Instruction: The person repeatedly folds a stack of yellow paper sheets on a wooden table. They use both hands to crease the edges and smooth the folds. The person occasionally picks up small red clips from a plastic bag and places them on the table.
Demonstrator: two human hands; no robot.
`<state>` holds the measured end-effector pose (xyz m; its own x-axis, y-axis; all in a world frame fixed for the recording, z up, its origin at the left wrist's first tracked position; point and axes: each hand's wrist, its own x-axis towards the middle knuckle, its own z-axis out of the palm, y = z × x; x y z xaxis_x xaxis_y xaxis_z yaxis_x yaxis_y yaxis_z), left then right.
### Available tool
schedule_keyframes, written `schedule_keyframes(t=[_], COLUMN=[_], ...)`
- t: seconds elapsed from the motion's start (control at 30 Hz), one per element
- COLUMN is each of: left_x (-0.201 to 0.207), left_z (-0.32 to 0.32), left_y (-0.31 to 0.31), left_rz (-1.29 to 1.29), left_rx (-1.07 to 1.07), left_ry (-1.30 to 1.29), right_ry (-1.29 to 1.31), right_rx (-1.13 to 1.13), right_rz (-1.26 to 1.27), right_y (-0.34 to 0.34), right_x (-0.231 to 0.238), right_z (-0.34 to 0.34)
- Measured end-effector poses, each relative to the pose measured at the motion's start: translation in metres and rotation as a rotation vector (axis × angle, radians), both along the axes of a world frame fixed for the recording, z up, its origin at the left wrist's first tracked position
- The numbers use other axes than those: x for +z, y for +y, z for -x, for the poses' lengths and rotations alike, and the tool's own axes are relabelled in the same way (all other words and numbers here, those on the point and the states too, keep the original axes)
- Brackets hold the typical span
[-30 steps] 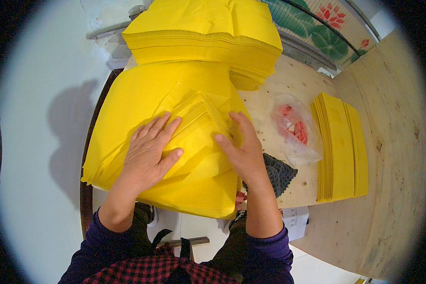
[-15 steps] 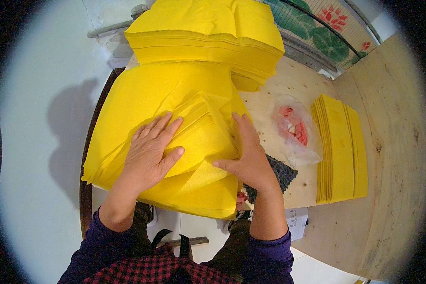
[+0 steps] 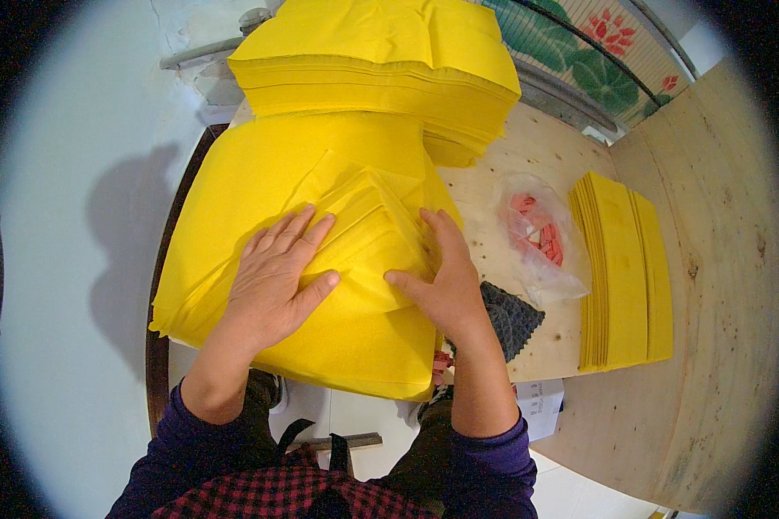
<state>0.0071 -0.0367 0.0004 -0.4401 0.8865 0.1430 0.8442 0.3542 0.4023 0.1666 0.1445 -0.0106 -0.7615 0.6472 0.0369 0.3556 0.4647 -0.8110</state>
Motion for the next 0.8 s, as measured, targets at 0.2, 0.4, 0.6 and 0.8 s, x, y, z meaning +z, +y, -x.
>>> schedule_keyframes(t=[0.2,0.4,0.6,0.8], left_x=[-0.001,0.0,0.0,-0.002], left_z=[0.001,0.001,0.001,0.0], left_y=[0.0,0.0,0.0,0.0], left_rz=[0.01,0.01,0.023,0.007], left_rx=[0.004,0.002,-0.001,0.01], left_ry=[0.0,-0.005,-0.002,-0.005], right_ry=[-0.08,0.04,-0.002,-0.084], right_rx=[0.105,-0.01,-0.025,0.125], right_rz=[-0.151,-0.017,-0.002,-0.14], right_y=[0.002,0.01,0.004,0.004], right_x=[0.006,0.004,-0.002,0.01], right_z=[-0.011,-0.008,-0.004,-0.014])
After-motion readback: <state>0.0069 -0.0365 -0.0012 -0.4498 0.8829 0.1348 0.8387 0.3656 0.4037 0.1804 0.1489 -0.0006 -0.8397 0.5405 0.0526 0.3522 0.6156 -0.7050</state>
